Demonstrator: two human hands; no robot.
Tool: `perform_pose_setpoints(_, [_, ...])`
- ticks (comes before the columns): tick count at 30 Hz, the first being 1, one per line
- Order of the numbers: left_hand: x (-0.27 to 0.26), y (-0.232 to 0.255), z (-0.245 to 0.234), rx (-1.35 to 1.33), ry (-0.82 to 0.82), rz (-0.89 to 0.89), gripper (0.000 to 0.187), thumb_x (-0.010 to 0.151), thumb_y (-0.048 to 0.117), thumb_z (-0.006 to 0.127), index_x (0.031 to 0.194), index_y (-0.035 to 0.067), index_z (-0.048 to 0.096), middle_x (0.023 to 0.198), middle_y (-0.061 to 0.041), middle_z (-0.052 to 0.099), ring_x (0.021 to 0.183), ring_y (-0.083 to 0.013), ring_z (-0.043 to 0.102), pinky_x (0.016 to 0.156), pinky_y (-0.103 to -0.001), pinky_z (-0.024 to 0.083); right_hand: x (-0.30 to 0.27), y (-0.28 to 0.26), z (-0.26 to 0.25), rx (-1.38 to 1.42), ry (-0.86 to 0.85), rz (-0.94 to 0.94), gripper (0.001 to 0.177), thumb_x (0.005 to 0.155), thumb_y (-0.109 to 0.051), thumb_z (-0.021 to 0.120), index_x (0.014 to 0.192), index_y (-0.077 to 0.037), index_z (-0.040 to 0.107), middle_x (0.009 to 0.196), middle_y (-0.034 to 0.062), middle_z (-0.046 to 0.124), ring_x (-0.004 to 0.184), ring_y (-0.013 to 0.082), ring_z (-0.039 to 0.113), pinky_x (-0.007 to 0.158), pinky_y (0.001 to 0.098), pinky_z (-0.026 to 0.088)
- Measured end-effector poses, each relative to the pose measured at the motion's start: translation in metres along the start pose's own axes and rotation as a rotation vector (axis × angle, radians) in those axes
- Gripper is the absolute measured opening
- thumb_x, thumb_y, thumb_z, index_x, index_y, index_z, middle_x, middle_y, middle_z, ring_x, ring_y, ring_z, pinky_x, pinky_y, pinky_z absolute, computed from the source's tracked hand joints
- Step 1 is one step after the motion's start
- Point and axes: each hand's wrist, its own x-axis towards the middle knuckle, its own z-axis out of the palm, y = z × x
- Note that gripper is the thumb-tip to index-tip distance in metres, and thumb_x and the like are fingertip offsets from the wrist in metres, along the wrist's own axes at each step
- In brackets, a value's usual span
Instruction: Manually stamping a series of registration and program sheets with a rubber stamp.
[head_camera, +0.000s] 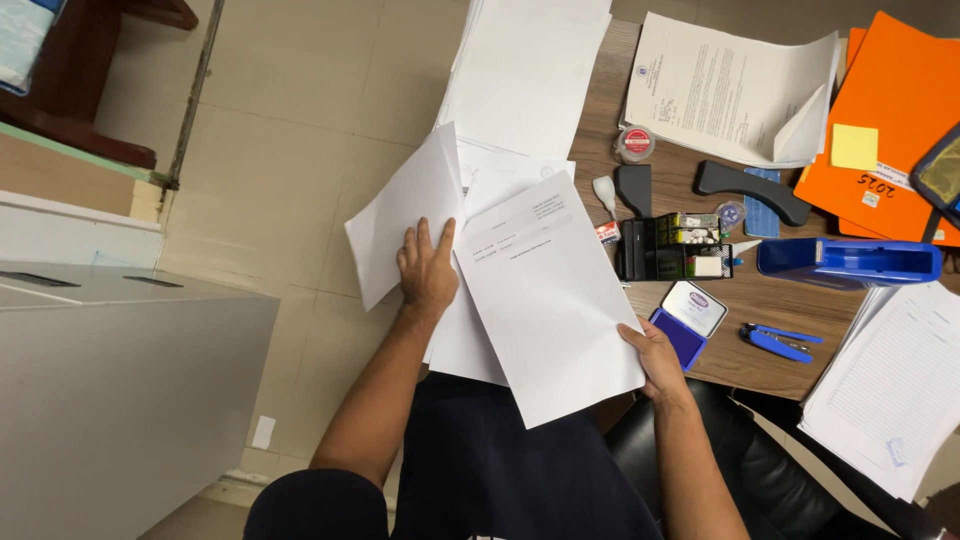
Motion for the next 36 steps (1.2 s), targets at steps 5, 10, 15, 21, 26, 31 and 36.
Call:
perform_pose_setpoints(5, [0.014, -0.022, 0.016, -0.087, -0.036, -0.021, 0.071, 0.090, 0.014, 0.067, 0.156, 0.024, 0.042, 0.156, -0.020, 0.038, 0.138, -0.0396, 0.043, 0.109, -0.053, 0.038, -0.001, 0.003, -0.002, -0.003, -0.011, 0.020, 0.035, 0.096, -0.010, 0.061, 0.129, 0.001, 0.067, 0.099, 0.0169, 0.075, 0.079, 0.0210, 0.072, 0.067, 0.0339, 0.059])
perform_pose_setpoints(10, [0.022, -0.031, 0.013, -0.224, 0.085, -0.033, 0.053, 0.097, 0.021, 0.065, 0.149, 0.020, 0.051, 0.150, -0.018, 0.048, 0.134, -0.0384, 0.048, 0.110, -0.053, 0.038, 0.001, 0.003, 0.014, -0.054, -0.067, 0.039, 0.033, 0.095, -0.011, 0.062, 0.126, 0.000, 0.068, 0.097, 0.0154, 0.077, 0.077, 0.0207, 0.072, 0.068, 0.0346, 0.060])
perform_pose_setpoints(15, [0.016, -0.019, -0.071, -0.477, 0.616, 0.112, 0.040, 0.098, 0.002, 0.057, 0.136, 0.007, 0.066, 0.137, -0.021, 0.065, 0.125, -0.0380, 0.061, 0.107, -0.049, 0.048, 0.014, 0.008, 0.047, -0.439, -0.084, -0.055, 0.032, 0.099, -0.017, 0.067, 0.123, 0.002, 0.072, 0.099, 0.0199, 0.075, 0.077, 0.0250, 0.069, 0.073, 0.0416, 0.057])
perform_pose_setpoints(21, [-0.012, 0.002, -0.156, -0.840, 0.527, 0.327, 0.048, 0.096, -0.011, 0.046, 0.139, 0.003, 0.065, 0.112, -0.019, 0.075, 0.092, -0.0261, 0.068, 0.081, -0.033, 0.058, 0.015, -0.050, 0.110, -0.541, -0.183, -0.465, 0.073, 0.086, -0.020, 0.075, 0.148, -0.004, 0.040, 0.142, 0.0182, 0.054, 0.130, 0.0270, 0.054, 0.105, 0.0422, 0.046])
perform_pose_setpoints(26, [-0.044, 0.019, -0.201, -1.166, 0.101, 0.147, 0.045, 0.101, -0.004, 0.044, 0.139, 0.001, 0.067, 0.090, -0.020, 0.071, 0.074, -0.0193, 0.060, 0.070, -0.031, 0.051, 0.029, -0.085, 0.118, -0.373, -0.284, -0.697, 0.088, 0.083, -0.019, 0.080, 0.154, -0.002, 0.030, 0.151, 0.0204, 0.042, 0.138, 0.0289, 0.044, 0.111, 0.0457, 0.039])
perform_pose_setpoints(31, [-0.024, 0.013, -0.191, -1.688, 0.106, 0.076, 0.037, 0.105, 0.007, 0.044, 0.134, -0.008, 0.062, 0.114, -0.012, 0.073, 0.100, -0.0128, 0.069, 0.088, -0.029, 0.055, 0.054, -0.054, 0.094, -0.120, -0.592, -0.525, 0.060, 0.091, -0.017, 0.076, 0.142, 0.006, 0.052, 0.137, 0.0214, 0.061, 0.127, 0.0277, 0.059, 0.111, 0.0440, 0.046])
perform_pose_setpoints(36, [-0.001, -0.009, -0.077, -1.712, 0.047, -0.485, 0.052, 0.106, 0.040, 0.044, 0.123, -0.004, 0.067, 0.104, -0.010, 0.074, 0.089, -0.0158, 0.070, 0.078, -0.031, 0.057, 0.022, -0.039, 0.111, 0.020, -0.344, -0.174, 0.039, 0.095, -0.012, 0.065, 0.131, 0.005, 0.059, 0.119, 0.0178, 0.071, 0.104, 0.0223, 0.068, 0.092, 0.0369, 0.055])
